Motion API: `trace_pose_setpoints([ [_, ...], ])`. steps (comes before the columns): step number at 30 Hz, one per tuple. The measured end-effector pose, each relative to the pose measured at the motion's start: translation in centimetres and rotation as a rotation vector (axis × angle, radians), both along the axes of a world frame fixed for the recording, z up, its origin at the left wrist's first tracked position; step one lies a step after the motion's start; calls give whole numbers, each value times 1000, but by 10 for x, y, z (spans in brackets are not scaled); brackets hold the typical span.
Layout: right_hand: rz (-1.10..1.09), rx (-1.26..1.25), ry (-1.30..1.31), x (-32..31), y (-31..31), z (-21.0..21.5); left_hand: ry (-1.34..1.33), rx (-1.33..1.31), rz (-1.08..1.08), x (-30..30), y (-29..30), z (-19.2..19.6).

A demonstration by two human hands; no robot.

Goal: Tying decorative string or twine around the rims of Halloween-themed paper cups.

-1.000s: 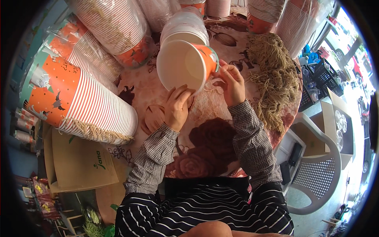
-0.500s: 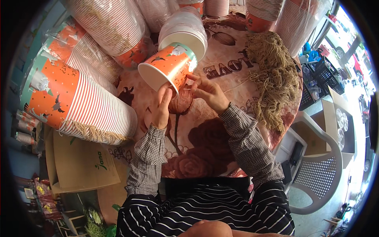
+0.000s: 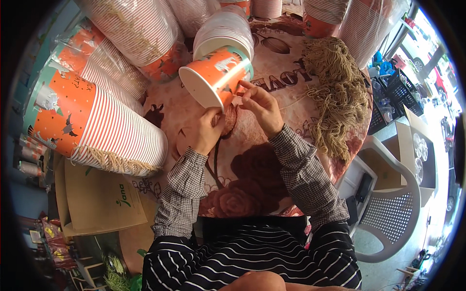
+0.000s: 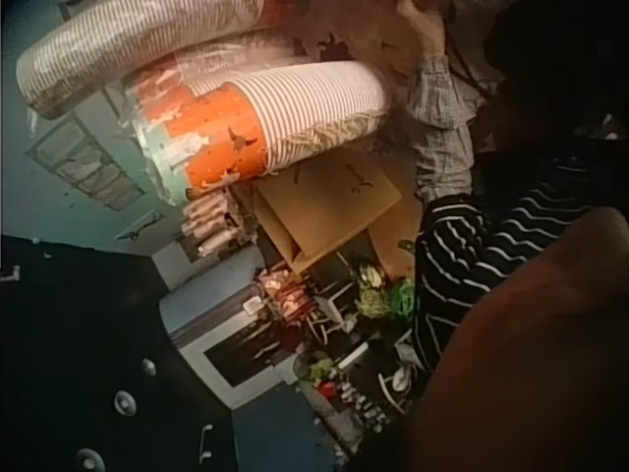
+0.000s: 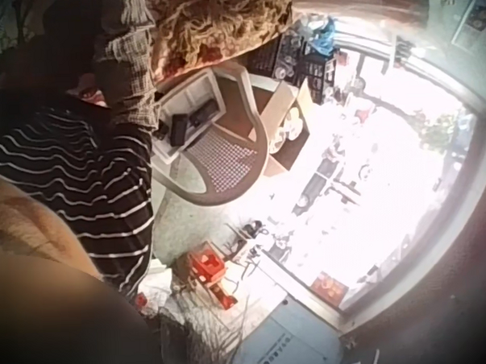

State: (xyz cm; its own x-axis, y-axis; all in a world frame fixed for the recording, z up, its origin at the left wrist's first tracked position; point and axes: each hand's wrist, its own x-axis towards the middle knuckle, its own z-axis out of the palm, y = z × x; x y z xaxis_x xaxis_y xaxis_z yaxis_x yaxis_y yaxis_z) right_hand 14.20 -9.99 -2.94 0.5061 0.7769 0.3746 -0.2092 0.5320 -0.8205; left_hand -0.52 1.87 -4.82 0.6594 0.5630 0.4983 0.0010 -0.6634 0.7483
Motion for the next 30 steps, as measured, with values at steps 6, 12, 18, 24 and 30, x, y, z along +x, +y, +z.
trace_pose_setpoints([
  [6, -23, -17, -12, 0, -3, -4, 90, 96, -16, 6, -21, 29],
  [12, -28, -67, -122, -6, 1, -7, 24, 333, 59, 6, -14, 18],
  [18, -7, -62, -24, -15, 0, -3, -19, 161, 76, 3, -21, 27],
  [24, 14, -129, -43, -18, 0, -4, 7, 253, 97, 2, -15, 16],
  [30, -20, -157, -43, -17, 0, -6, -8, 204, 72, 4, -13, 9],
])
